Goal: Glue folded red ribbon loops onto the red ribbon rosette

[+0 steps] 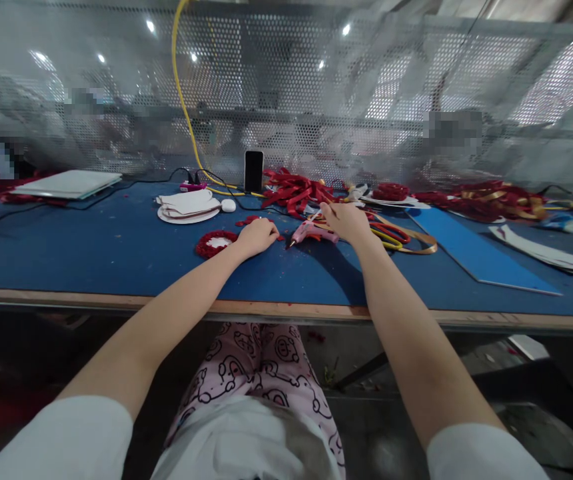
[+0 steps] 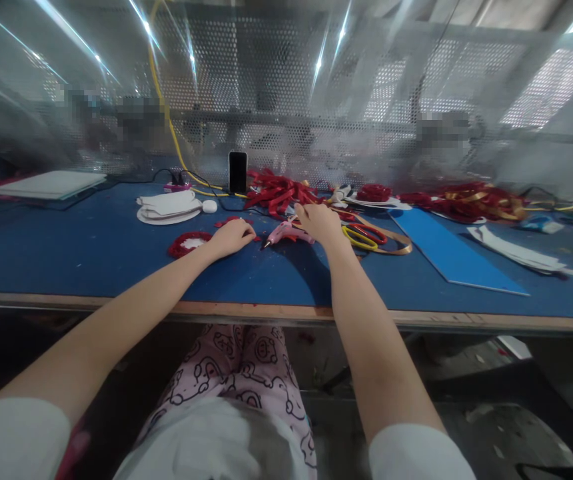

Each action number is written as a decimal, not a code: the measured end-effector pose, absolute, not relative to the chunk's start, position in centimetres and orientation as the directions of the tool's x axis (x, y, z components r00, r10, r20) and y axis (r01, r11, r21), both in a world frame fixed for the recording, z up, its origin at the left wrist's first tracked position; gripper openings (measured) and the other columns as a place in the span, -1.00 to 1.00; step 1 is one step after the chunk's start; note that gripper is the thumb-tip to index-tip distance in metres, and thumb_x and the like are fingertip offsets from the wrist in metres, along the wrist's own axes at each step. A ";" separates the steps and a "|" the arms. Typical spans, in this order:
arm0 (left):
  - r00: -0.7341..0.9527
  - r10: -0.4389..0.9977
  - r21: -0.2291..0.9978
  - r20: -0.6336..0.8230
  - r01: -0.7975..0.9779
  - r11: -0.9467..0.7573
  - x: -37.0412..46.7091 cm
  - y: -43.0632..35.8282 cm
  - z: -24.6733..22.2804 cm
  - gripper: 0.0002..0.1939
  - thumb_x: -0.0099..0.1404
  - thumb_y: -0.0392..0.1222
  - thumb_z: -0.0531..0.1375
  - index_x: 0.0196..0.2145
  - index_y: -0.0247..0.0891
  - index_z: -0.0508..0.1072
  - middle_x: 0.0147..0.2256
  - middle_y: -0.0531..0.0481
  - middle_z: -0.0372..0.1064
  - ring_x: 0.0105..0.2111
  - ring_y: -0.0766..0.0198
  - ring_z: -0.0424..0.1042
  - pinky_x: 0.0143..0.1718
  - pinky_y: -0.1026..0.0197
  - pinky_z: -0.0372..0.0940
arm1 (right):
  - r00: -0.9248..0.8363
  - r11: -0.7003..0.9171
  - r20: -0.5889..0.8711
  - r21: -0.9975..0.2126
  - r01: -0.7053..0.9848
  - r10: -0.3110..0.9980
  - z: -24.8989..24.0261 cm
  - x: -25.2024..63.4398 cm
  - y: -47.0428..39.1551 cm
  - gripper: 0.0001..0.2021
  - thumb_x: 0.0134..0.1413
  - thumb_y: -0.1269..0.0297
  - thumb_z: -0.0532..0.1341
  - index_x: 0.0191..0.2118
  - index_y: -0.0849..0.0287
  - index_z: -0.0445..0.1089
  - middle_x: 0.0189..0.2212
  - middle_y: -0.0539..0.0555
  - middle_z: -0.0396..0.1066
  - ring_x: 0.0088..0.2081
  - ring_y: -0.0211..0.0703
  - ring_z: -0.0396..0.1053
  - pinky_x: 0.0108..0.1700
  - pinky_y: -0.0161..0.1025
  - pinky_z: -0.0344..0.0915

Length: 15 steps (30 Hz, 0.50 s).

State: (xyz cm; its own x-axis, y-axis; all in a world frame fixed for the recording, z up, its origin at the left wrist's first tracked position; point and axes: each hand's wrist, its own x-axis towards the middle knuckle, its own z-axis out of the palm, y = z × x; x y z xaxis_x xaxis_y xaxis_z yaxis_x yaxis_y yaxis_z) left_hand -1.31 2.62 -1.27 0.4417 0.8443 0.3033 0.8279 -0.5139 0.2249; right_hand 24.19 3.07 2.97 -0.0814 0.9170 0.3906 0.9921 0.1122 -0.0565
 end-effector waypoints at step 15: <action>0.428 0.845 0.277 0.322 0.811 -0.516 -1.5 3.3 -2.2 -0.76 0.36 -0.23 0.12 -0.21 -0.31 0.59 -0.15 -0.20 0.53 -0.14 0.11 0.50 0.04 0.07 0.37 | -0.078 0.108 0.366 -0.064 0.992 0.927 2.9 23.8 2.8 -0.37 0.44 -0.06 -0.15 -0.04 0.26 0.57 -0.08 0.37 0.57 0.01 0.25 0.51 0.01 -0.02 0.33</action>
